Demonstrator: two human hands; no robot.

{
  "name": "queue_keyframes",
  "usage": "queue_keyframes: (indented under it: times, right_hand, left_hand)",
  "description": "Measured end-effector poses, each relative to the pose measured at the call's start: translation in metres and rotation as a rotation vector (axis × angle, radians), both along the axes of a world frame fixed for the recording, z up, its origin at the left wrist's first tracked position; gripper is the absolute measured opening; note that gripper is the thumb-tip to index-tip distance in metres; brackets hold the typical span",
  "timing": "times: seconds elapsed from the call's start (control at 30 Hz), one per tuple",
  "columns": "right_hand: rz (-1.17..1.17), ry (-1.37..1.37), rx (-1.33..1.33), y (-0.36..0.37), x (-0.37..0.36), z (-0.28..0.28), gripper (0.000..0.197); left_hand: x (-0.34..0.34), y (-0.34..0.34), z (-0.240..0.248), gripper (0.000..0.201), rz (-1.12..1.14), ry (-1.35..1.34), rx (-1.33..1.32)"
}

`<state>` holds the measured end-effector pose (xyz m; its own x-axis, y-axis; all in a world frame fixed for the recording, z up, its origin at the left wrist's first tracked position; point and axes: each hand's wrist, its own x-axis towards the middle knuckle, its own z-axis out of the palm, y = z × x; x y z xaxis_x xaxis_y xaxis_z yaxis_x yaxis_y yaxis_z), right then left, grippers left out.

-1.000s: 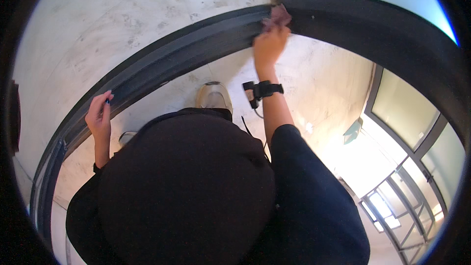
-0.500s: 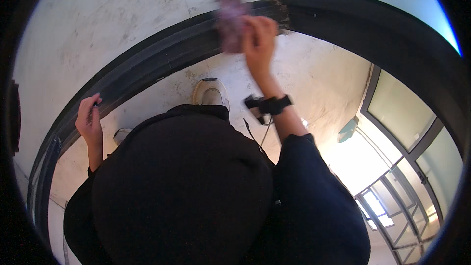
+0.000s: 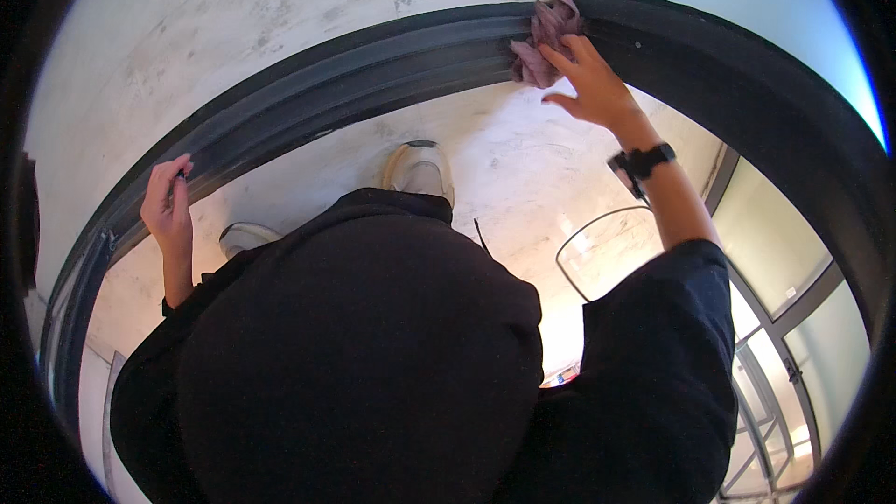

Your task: The person wipes the black metal frame and glass of a sliding door with a cloth, cleaning the top, sides, and the bottom track.

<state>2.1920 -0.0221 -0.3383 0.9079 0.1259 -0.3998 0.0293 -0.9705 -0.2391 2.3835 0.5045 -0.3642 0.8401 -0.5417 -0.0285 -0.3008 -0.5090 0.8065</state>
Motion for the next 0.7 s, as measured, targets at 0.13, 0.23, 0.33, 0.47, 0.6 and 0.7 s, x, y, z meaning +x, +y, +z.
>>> queue_keyframes:
  times: [0.13, 0.23, 0.33, 0.47, 0.6, 0.7]
  right_hand:
    - [0.035, 0.012, 0.010, -0.003, 0.005, 0.003, 0.039]
    - [0.103, -0.001, -0.075, -0.004, 0.008, -0.006, 0.029]
    - [0.127, -0.070, -0.104, -0.002, 0.010, -0.016, 0.029]
    - [0.169, -0.187, 0.111, 0.046, 0.035, -0.017, 0.018]
    - [0.221, -0.222, 0.324, 0.146, 0.075, -0.032, 0.013]
    - [0.165, -0.309, 0.413, 0.219, 0.097, -0.034, 0.016]
  left_hand:
    - [-0.001, 0.007, 0.000, 0.026, 0.044, 0.022, 0.030]
    - [0.000, 0.007, -0.004, 0.026, 0.066, 0.026, 0.020]
    - [-0.003, 0.007, -0.007, 0.026, 0.131, 0.050, -0.009]
    - [0.000, 0.001, -0.006, 0.026, 0.112, -0.008, -0.014]
    - [0.007, -0.009, -0.003, 0.025, 0.155, -0.044, -0.077]
    - [0.010, -0.020, 0.001, 0.026, 0.126, -0.073, -0.053]
